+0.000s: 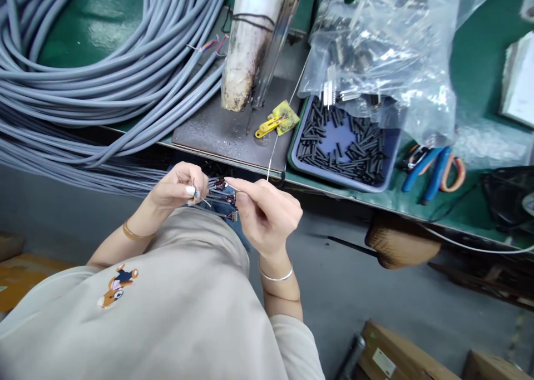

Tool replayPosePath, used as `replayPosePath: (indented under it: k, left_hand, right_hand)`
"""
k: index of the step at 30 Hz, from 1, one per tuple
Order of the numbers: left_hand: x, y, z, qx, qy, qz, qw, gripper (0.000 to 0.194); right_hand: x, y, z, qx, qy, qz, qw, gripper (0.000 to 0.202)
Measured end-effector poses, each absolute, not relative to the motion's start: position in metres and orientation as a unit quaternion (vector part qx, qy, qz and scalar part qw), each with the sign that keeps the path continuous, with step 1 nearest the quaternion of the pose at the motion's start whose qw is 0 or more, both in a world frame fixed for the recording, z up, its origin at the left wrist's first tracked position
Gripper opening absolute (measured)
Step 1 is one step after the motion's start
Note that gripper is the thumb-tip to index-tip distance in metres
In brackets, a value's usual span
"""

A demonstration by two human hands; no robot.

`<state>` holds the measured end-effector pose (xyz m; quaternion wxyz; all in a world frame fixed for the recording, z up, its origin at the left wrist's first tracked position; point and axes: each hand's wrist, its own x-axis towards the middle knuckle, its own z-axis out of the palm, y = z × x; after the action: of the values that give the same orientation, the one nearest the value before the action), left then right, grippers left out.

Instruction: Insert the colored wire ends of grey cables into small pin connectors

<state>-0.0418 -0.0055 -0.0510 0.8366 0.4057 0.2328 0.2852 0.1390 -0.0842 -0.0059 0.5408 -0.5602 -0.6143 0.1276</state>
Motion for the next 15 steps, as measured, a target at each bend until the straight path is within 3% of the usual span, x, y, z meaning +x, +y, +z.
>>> replayPosePath:
  k: [6, 10, 15]
  left_hand:
    - [-0.046, 0.000, -0.069, 0.426, 0.130, 0.291, 0.847, 0.055]
    - [-0.046, 0.002, -0.075, 0.420, 0.058, 0.272, 0.864, 0.052]
    - [-0.048, 0.001, -0.073, 0.403, 0.074, 0.263, 0.873, 0.053]
  right_hand:
    - [0.139, -0.084, -0.007, -0.560, -0.635, 0.098, 0.524, 0.026]
    - [0.140, -0.082, -0.011, -0.549, -0.654, 0.057, 0.518, 0.027]
    - [0.137, -0.080, -0.013, -0.553, -0.669, 0.004, 0.496, 0.026]
